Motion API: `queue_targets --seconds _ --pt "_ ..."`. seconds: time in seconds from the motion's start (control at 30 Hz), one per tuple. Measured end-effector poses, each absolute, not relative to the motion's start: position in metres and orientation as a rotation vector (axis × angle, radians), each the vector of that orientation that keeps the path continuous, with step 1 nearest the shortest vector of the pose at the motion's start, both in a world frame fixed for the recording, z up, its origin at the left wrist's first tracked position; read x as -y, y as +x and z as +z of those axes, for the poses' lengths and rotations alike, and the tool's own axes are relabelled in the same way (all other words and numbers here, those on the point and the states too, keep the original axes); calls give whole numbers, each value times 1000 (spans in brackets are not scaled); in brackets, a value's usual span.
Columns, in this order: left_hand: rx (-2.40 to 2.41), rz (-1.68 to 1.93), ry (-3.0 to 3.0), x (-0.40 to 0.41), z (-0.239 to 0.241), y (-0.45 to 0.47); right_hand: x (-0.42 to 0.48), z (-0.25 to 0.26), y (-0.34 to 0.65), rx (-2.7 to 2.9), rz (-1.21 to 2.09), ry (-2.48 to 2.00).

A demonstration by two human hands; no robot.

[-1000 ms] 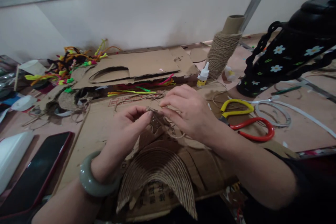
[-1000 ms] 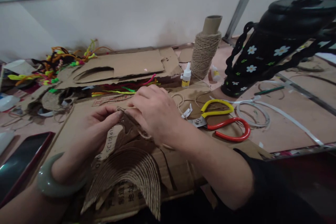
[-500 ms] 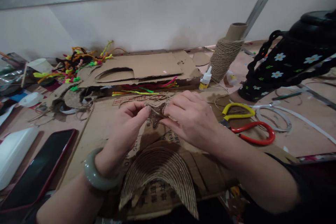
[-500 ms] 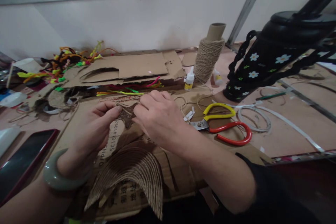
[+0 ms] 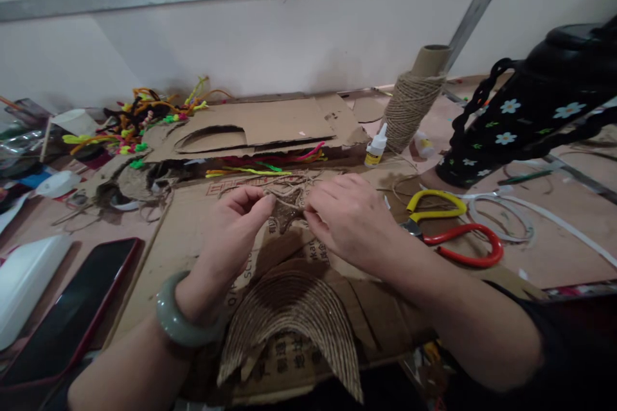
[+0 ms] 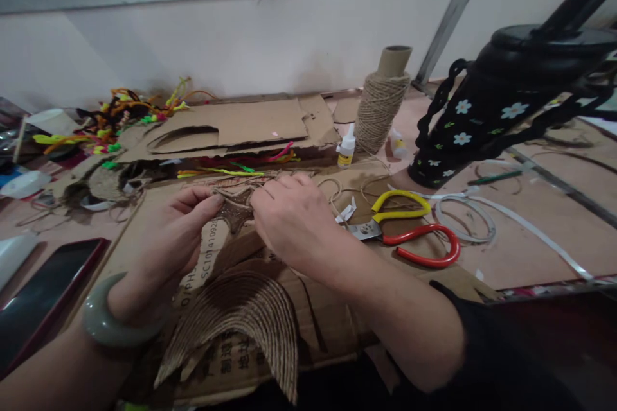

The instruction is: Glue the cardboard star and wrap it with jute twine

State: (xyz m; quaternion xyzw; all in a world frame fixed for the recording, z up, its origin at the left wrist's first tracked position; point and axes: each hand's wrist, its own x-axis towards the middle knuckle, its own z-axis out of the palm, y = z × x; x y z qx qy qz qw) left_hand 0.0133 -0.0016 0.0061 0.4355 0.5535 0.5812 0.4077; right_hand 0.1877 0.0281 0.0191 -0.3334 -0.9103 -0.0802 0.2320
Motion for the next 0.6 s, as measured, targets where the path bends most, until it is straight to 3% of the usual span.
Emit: queue_targets --seconds 0.2,0.6 --pt "-1395 1468 1100 2 6 13 -29 19 185 2492 18 -949" --pt "-1400 1406 1096 5 9 16 -28 20 188 2403 119 -1018"
